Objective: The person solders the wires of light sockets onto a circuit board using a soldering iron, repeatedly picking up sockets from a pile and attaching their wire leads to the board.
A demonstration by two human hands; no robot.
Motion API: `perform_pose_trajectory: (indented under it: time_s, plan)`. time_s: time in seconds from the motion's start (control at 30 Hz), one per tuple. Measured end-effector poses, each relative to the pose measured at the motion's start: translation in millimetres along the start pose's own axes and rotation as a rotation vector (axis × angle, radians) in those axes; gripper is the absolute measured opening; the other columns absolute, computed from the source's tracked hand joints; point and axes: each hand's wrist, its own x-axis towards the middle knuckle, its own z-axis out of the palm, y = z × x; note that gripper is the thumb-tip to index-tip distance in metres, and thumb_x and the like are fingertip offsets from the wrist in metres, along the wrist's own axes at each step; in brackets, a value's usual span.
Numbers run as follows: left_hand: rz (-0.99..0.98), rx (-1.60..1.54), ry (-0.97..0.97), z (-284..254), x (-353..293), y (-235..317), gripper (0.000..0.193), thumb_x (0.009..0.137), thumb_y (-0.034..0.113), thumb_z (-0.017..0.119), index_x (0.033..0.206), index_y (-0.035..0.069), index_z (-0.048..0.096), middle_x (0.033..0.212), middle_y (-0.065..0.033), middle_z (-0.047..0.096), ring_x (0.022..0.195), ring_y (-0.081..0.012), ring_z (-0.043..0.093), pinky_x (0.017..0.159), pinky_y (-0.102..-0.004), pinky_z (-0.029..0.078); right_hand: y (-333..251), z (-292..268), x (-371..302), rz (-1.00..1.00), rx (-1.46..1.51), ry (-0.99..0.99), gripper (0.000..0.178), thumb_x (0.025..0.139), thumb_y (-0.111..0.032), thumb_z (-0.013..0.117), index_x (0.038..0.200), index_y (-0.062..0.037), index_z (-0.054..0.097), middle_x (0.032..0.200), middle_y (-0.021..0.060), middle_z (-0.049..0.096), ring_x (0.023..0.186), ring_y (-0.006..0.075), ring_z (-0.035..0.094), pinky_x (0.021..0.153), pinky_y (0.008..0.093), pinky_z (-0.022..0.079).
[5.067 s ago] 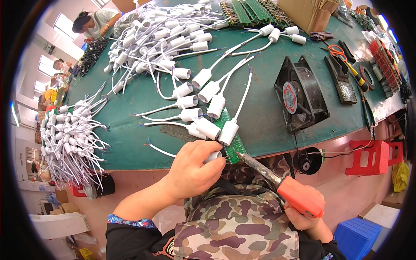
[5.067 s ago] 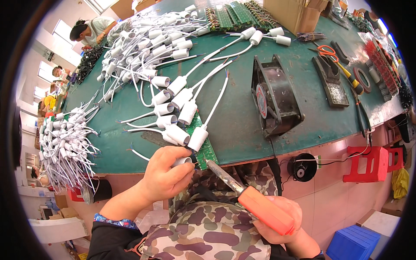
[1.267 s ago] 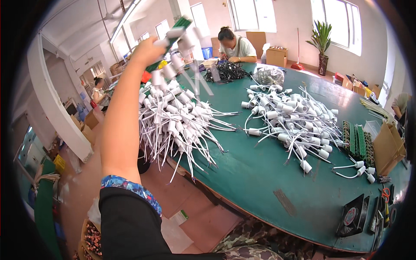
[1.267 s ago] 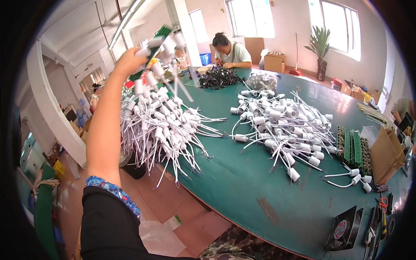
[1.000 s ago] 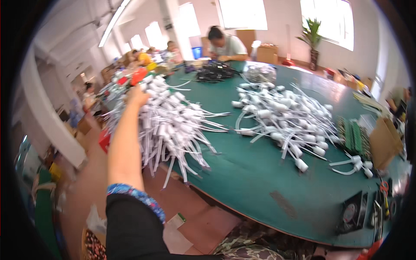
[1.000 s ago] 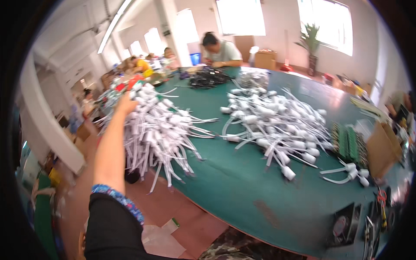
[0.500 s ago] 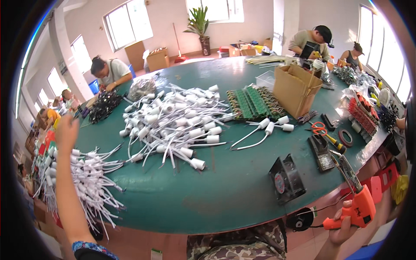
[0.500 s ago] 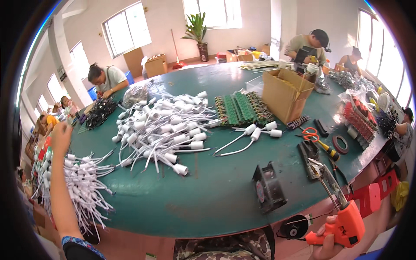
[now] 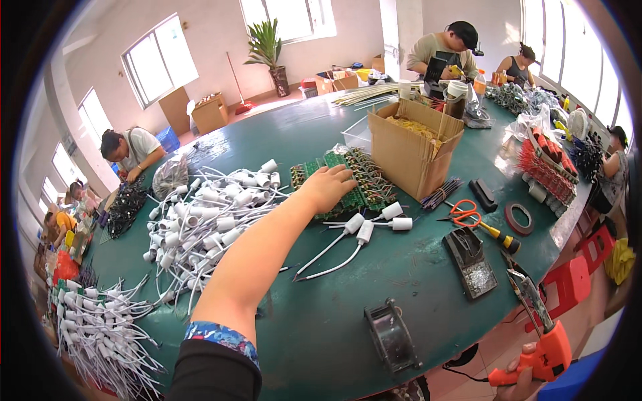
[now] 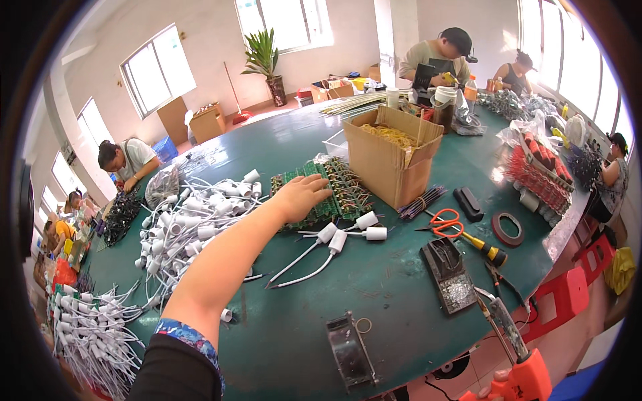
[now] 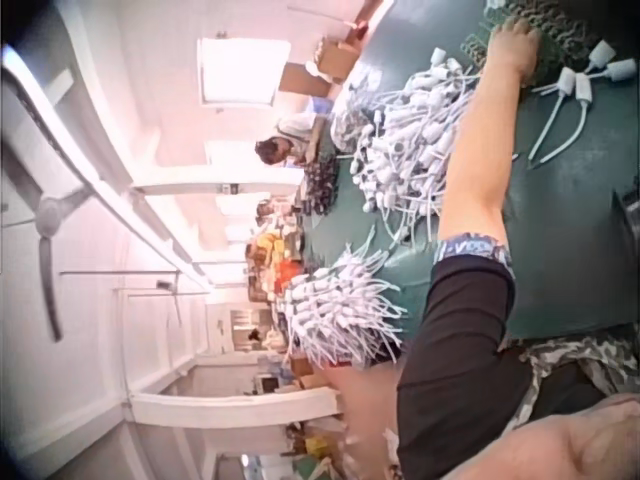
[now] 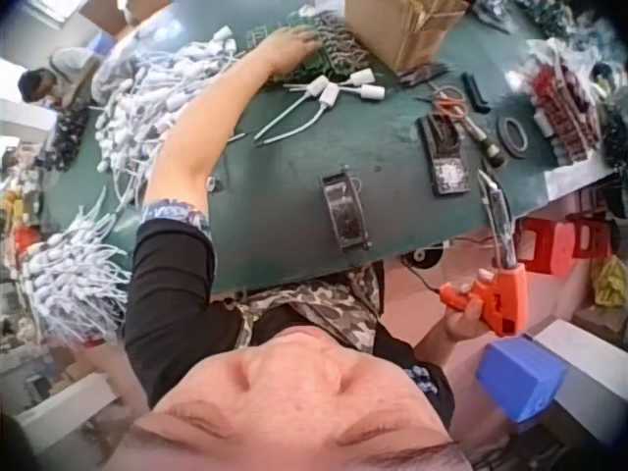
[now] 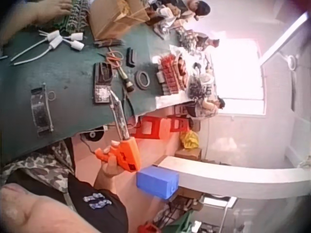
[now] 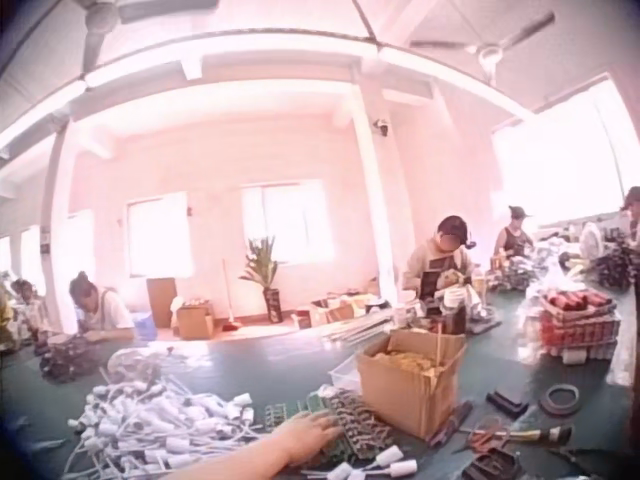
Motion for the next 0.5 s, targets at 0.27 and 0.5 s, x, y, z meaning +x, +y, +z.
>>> perform_pose_trajectory:
  time_s: [0.27, 0.5]
  plan:
    - [0.155, 0.057, -0.110, -22, -7, 6, 0.030, 0.081, 0.006, 0.065, 0.111, 0.012, 0.065, 0.110, -0.0080, 0.062, 0.114, -0.0263, 0.059, 0.103, -0.0413, 0.042, 3, -14, 4, 0.129, 0.080, 0.003, 0.061, 0.090, -0.004, 0.065, 0.146, -0.0012, 0.040, 0.122, 0.0195, 0.063, 0.081, 0.0205, 0.063, 0.063, 0.0408, 0.064]
    - [0.198, -0.118, 0.287, -125, -81, 83, 0.039, 0.076, 0.007, 0.066, 0.115, 0.008, 0.063, 0.109, -0.0123, 0.061, 0.106, -0.0339, 0.062, 0.096, -0.0463, 0.050, -8, -11, 2, 0.062, 0.200, -0.112, 0.066, 0.091, -0.005, 0.064, 0.150, -0.0064, 0.034, 0.124, 0.0200, 0.061, 0.083, 0.0216, 0.065, 0.063, 0.0432, 0.064]
